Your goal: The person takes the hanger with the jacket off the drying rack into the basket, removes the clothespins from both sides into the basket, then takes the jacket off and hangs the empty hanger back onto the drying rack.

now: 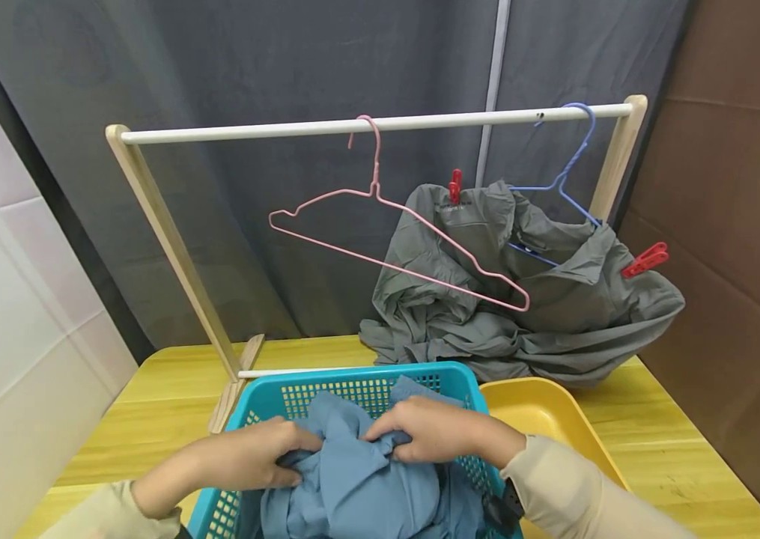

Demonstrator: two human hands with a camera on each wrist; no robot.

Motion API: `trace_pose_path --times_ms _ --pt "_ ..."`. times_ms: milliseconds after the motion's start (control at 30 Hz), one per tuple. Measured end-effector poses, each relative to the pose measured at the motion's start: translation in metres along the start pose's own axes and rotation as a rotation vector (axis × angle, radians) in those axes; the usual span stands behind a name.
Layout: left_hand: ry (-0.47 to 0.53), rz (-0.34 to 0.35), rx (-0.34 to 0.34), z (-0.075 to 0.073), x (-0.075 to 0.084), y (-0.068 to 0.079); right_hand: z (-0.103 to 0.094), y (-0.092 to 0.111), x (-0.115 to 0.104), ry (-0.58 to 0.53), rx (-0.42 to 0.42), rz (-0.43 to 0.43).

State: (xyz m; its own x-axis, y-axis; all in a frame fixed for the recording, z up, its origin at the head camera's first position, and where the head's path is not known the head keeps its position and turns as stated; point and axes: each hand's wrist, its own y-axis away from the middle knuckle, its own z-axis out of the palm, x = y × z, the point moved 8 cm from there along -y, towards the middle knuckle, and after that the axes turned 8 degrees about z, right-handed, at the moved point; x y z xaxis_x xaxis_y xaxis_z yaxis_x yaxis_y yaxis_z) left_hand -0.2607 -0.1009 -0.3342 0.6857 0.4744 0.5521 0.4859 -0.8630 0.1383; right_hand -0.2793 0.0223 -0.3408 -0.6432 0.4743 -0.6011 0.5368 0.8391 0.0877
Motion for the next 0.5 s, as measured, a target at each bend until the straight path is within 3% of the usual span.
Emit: trace_pose_path --times_ms 200,367,500 --pt "-0.097 -0.118 -0.169 0.033 -0.016 -0.003 0.027 0.005 0.014 0.007 -0.172 0.011" --pt "-0.172 -0.197 -0.334 0.059 -0.036 -0.008 0.046 0.005 0.028 -0.020 -0.328 0.098" --pt "-0.263 -0.169 -0.458 0.088 -0.064 -0.018 0.057 0.000 0.036 0.002 -0.440 0.167"
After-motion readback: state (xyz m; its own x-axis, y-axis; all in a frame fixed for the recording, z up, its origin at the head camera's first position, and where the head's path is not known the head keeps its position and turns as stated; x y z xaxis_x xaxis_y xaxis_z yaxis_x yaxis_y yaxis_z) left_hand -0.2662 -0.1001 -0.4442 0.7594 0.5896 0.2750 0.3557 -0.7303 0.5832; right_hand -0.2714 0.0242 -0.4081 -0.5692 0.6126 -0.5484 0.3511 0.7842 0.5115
